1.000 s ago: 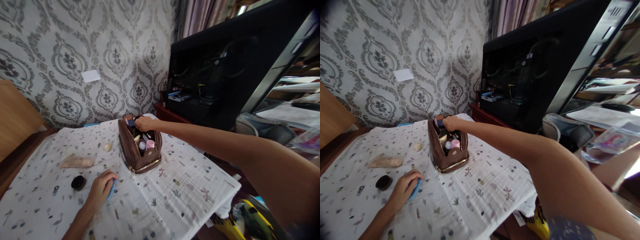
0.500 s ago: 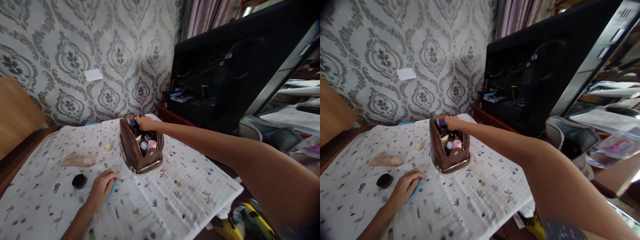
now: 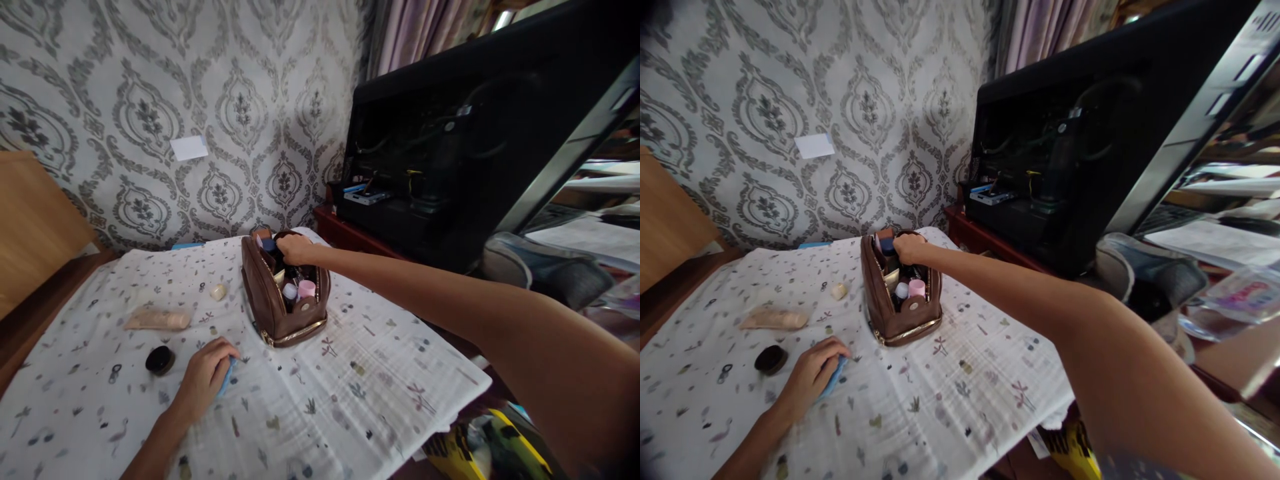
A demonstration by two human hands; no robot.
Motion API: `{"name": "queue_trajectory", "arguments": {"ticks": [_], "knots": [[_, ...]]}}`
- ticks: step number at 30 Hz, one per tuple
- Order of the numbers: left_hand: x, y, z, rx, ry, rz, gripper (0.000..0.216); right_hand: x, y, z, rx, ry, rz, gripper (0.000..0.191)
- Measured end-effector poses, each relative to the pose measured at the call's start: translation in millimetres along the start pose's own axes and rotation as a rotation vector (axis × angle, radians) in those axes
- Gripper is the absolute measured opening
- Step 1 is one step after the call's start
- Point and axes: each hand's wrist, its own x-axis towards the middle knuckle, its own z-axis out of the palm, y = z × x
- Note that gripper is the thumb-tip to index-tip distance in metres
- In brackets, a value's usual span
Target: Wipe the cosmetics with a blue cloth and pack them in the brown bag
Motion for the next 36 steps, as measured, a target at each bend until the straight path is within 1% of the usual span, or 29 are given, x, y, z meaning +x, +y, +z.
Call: {"name": "queue_trajectory", "arguments": {"ticks": [4, 10, 13, 16, 18, 19, 21, 23, 24, 27, 29, 30, 31, 33, 35, 36], "knots": [[-1.0, -1.0, -0.4, 0.003, -0.014, -0.013, 0.029, -3.7, 3.5, -2.1, 0.015, 0.035, -0.012, 0.041], [0.5, 1.7, -3.0, -0.028, 0.001, -0.016, 0.029, -13.7, 7.3, -9.4, 0.059, 0.144, -0.032, 0.033], [2.5, 4.3, -7.7, -0.053, 0.036, -0.031, 0.03, -26.6, 8.1, -13.3, 0.079, 0.199, -0.049, 0.028], [4.1, 4.6, -17.5, -0.061, 0.11, -0.047, 0.029, -40.5, 10.2, -13.6, 0.097, 0.249, -0.061, 0.02], [4.8, 2.7, -27.8, -0.048, 0.177, -0.086, 0.028, -48.1, 12.7, -10.9, 0.122, 0.298, -0.048, 0.017], [5.1, 0.9, -34.1, -0.039, 0.22, -0.115, 0.028, -51.3, 14.1, -8.7, 0.14, 0.331, -0.039, 0.019], [5.4, -4.8, -48.9, -0.021, 0.334, -0.181, 0.027, -57.4, 15.6, -3.3, 0.192, 0.411, -0.04, 0.031], [5.0, -13.7, -65.0, -0.026, 0.476, -0.235, 0.025, -64.6, 13.5, 2.4, 0.275, 0.5, -0.093, 0.043], [4.4, -19.3, -73.0, -0.034, 0.564, -0.265, 0.024, -69.2, 10.3, 5.0, 0.328, 0.547, -0.137, 0.046], [0.9, -38.6, -92.8, -0.085, 0.797, -0.369, 0.023, -87.5, -9.1, 11.6, 0.49, 0.676, -0.28, 0.045], [-2.2, -51.3, -100.4, -0.116, 0.916, -0.43, 0.022, -101.0, -28.8, 17.1, 0.592, 0.669, -0.418, 0.039], [-3.8, -57.0, -102.3, -0.123, 0.955, -0.454, 0.023, -106.7, -39.8, 21.0, 0.638, 0.645, -0.485, 0.035], [-5.3, -62.1, -103.2, -0.123, 0.968, -0.471, 0.023, -111.3, -51.0, 26.2, 0.674, 0.606, -0.548, 0.03], [-7.9, -70.0, -103.0, -0.109, 0.942, -0.494, 0.025, -115.7, -73.0, 40.3, 0.731, 0.491, -0.626, 0.022], [-10.1, -74.7, -102.0, -0.094, 0.855, -0.504, 0.025, -113.9, -93.6, 58.4, 0.769, 0.357, -0.636, 0.017], [-11.0, -75.7, -102.0, -0.09, 0.795, -0.505, 0.024, -111.2, -103.0, 68.0, 0.79, 0.296, -0.611, 0.015]]}}
